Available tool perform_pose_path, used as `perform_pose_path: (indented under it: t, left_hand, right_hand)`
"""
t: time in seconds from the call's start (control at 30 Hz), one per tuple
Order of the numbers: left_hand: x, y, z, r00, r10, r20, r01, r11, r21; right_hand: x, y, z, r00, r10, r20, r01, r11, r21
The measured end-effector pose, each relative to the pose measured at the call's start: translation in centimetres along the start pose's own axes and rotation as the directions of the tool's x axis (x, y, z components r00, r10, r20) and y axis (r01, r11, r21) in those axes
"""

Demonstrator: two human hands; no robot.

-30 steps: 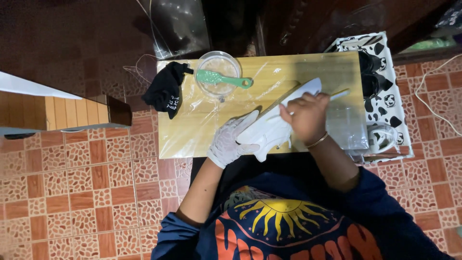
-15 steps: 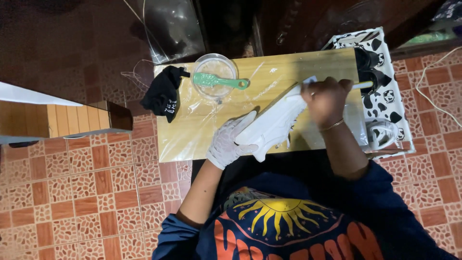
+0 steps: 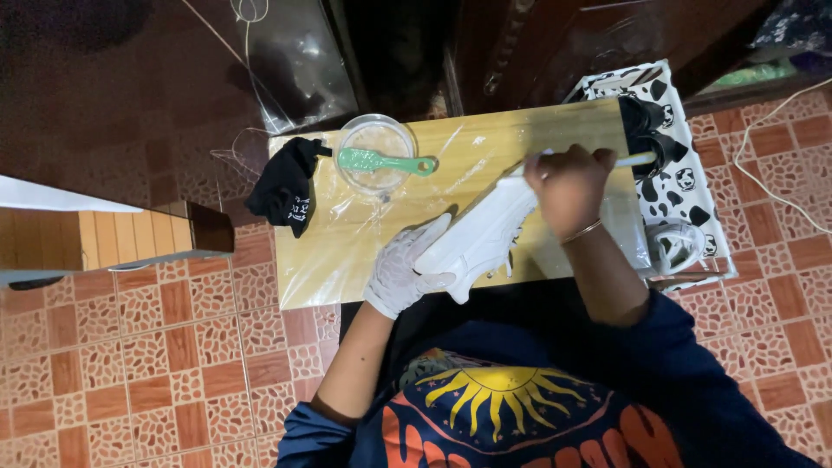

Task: The person scrubs a white sneaker with a toothbrush, focusing on the upper, laces, and sole. They repeatedly dip the brush into a container of cleaning solution to apply it to the shoe.

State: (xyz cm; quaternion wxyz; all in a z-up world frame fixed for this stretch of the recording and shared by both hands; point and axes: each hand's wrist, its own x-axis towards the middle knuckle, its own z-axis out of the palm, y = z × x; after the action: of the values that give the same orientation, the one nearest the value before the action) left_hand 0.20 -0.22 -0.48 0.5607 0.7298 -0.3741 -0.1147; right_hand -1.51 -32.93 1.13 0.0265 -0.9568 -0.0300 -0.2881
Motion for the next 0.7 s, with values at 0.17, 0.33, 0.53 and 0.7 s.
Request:
perform_pose_path:
  t: [0.17, 0.33, 0.53, 0.7]
  left_hand:
    - [0.1, -0.8, 0.2, 1.0, -0.005, 0.013, 0.004, 0.998, 0.06]
    - [0.1, -0.6, 0.1, 1.0, 0.018, 0.001, -0.018, 0.997, 0.078]
    - [-0.1, -1.2, 0.3, 1.0, 0.008, 0.009, -0.009, 0.99, 0.139]
    - [-0.1, -0.5, 0.1, 1.0, -0.004, -0.014, 0.005, 0.994, 0.105]
  right_hand:
    - [0.0, 0.4, 1.5, 0.998, -0.056, -0.032, 0.053, 0.996, -0.071]
    - [4.3, 3.5, 2.4, 0.871, 0.339, 0.355, -0.348, 0.937, -0.039]
    - [11.5, -3.4, 5.8, 0.865, 0.023, 0.501, -0.166, 0.956, 0.243]
    - [15.5, -10.6, 9.3, 0.693, -0.066, 0.718, -0.06, 0.987, 0.149]
